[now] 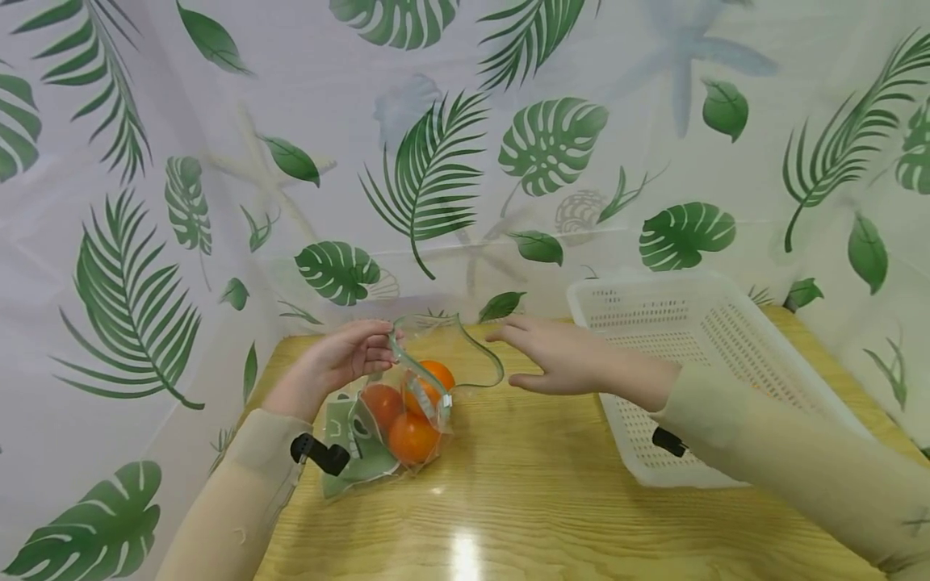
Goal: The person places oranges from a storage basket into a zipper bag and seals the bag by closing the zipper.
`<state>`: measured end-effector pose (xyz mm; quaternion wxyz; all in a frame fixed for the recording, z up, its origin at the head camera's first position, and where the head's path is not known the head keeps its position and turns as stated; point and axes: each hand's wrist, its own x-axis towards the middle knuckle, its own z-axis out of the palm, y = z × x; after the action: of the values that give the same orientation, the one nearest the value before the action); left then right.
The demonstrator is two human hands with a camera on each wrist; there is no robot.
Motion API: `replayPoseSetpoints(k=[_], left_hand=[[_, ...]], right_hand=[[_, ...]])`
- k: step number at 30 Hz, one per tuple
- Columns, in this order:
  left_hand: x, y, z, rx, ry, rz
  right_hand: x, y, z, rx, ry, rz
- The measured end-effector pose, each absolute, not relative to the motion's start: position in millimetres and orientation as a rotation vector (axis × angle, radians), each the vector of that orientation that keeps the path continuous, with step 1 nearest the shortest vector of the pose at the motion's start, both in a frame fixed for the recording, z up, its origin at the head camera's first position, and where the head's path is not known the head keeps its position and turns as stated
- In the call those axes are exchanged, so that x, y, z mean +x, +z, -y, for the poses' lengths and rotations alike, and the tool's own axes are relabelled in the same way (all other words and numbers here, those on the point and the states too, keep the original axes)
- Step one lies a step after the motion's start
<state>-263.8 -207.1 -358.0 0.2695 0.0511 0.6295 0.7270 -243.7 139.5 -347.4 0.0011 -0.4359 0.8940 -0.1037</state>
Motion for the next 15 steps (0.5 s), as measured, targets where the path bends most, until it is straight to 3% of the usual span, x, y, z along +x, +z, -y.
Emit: replayPoseSetpoints(k=[15], left_hand=[[-267.1,-363.1,201.1,0.124,1.972,-1.656]], right_hand=[[-243.3,-356.7,-183.4,-1.286,-0.292,-2.868]])
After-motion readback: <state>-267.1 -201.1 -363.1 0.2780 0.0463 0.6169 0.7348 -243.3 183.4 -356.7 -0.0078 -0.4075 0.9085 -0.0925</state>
